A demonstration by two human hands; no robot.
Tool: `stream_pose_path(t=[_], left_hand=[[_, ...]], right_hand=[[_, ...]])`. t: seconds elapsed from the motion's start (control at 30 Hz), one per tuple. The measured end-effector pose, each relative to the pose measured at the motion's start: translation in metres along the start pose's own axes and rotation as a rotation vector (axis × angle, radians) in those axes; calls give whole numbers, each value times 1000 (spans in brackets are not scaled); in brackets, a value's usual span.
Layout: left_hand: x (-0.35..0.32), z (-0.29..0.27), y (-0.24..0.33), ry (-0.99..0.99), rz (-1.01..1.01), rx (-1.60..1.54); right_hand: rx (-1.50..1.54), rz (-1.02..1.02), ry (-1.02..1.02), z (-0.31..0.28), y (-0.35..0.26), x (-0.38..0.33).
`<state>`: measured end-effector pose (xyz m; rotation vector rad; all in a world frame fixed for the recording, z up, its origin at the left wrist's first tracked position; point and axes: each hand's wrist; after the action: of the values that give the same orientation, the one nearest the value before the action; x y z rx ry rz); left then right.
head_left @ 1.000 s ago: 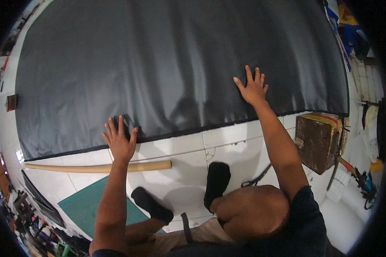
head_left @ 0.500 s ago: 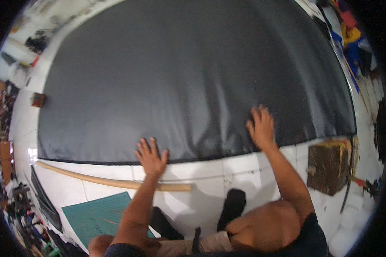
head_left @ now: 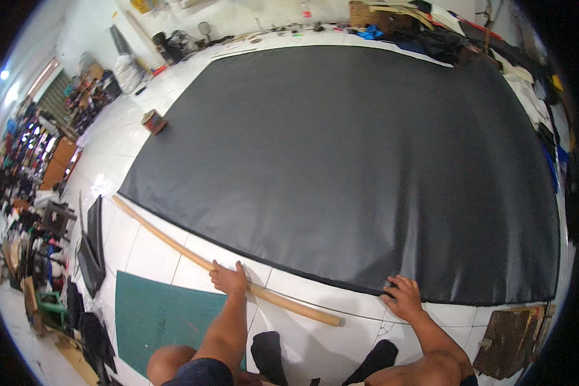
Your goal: The person cuts a large piece of black fabric using shears, then smooths and aligns the edges.
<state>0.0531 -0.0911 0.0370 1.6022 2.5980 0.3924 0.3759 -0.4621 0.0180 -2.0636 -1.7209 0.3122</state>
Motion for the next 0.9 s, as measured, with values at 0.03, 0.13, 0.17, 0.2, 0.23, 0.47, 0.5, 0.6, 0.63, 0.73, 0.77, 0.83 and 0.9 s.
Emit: stream_pose_path(t=[0.03, 0.13, 0.17, 0.2, 0.23, 0.47, 0.5, 0.6, 0.63, 0.73, 0.77, 0.83, 0.9], left_hand=[[11, 7, -11, -92, -142, -39], [32, 38, -33, -293, -348, -250], [26, 38, -34, -304, -291, -372], [19, 39, -31, -314, -231, -495], [-3, 35, -12, -273, -234, -602], [-92, 17, 83, -390, -36, -946], [-85, 16, 88, -374, -6, -923], [-76, 19, 89, -340, 152, -730], [-73, 26, 86, -336, 262, -600], [-62, 44, 73, -355, 540, -189], [-60, 48, 71, -368, 616, -44], [-63, 59, 67, -340, 657, -24], [-62, 63, 63, -317, 667, -2]], right_hand=[[-27, -4, 85, 5, 1, 1], [-52, 81, -13, -15, -19, 23], [-79, 9, -27, -15, -22, 32], [-51, -43, -50, -15, -32, 38], [-36, -85, -81, -20, -52, 49], [-84, 126, -460, -41, -101, 94], [-65, 117, -458, -45, -102, 97], [-29, 139, -457, -43, -87, 86], [-27, 156, -443, -34, -74, 80], [-93, 160, -346, -24, -36, 70], [-128, 154, -311, -21, -28, 68], [-150, 228, -280, -22, -14, 71], [-163, 297, -227, -34, -11, 87]])
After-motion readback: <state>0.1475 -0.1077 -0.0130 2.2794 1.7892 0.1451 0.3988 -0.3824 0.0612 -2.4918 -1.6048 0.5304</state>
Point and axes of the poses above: each hand's wrist, its own x-axis towards the middle knuckle, its own z-axis out of the palm, y = z × x, and after that the axes turned 12 degrees about -z, right-handed
